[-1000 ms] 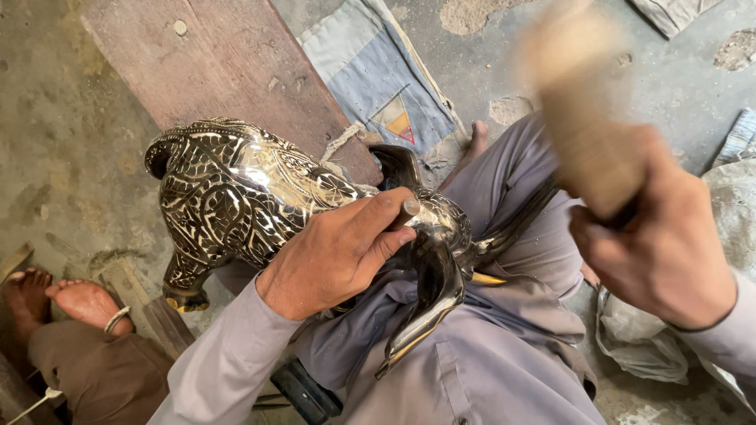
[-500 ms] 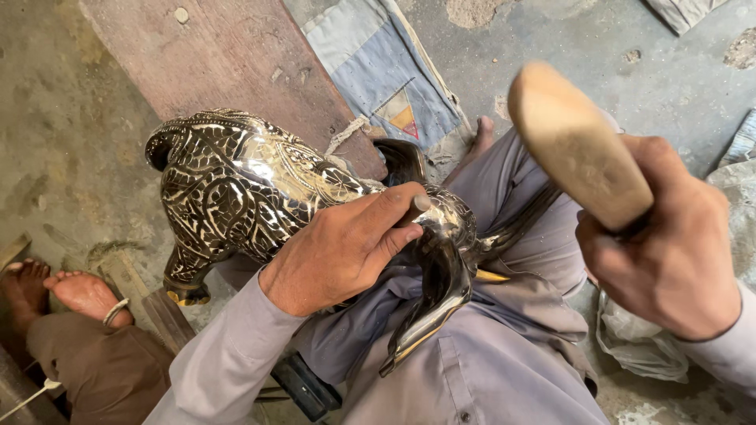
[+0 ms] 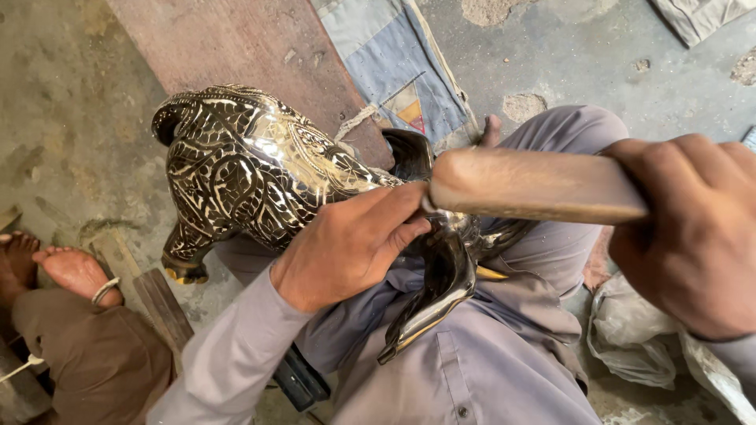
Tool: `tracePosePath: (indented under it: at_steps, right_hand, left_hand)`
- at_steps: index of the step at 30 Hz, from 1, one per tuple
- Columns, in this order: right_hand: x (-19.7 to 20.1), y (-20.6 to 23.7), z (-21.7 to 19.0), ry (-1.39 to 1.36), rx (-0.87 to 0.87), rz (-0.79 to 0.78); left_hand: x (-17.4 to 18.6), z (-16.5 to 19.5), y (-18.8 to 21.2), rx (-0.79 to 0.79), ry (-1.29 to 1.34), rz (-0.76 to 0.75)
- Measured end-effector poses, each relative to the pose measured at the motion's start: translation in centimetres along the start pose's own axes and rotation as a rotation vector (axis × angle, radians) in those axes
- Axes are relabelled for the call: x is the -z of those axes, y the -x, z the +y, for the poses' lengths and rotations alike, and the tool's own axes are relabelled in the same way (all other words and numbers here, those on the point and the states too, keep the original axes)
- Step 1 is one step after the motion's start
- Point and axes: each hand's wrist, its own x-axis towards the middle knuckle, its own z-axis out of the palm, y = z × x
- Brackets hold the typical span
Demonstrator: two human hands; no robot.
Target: The person sits on the floor holding a small punch against an engraved brass camel figurine resting on their lap and strikes the punch with a wooden mallet, working the decorated surface section by section and repositioning the tool to continue the pattern work.
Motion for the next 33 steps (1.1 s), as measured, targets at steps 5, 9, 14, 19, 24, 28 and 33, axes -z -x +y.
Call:
tracePosePath:
  at_steps: [5, 9, 14, 19, 24, 28, 33]
  right_hand:
    - [0.4, -0.8, 0.4, 0.045, 0.071, -0.030]
    - [1.5, -2.4, -0.5, -0.054, 0.141, -0.044]
    - [3.5, -4.9, -2.8, 0.095, 0.275, -0.115]
    - [4.8, -6.1, -5.8, 0.266, 0.349, -0.151]
    - [5.2, -7.0, -7.4, 0.196, 0.385, -0.117]
    - [4.4, -6.8, -8.2, 0.144, 0.325, -0.100]
    - [4.4, -6.5, -7.9, 0.377, 0.419, -0.189]
  left_hand:
    - [-2.1, 1.0, 3.6, 0.193, 0.093, 0.412]
    - [-4.3, -0.7, 4.9, 0.129, -0.075, 0.480]
    - [-5.4, -2.0, 5.8, 0.082, -0.086, 0.536]
    - [-5.4, -2.4, 6.1, 0.043, -0.174, 0.556]
    - [-4.5, -2.6, 6.7, 0.073, -0.175, 0.509]
    - [-4.3, -3.0, 6.9, -0.003, -0.158, 0.512]
    - [-4.7, -3.6, 7.0, 0.001, -0.053, 0.500]
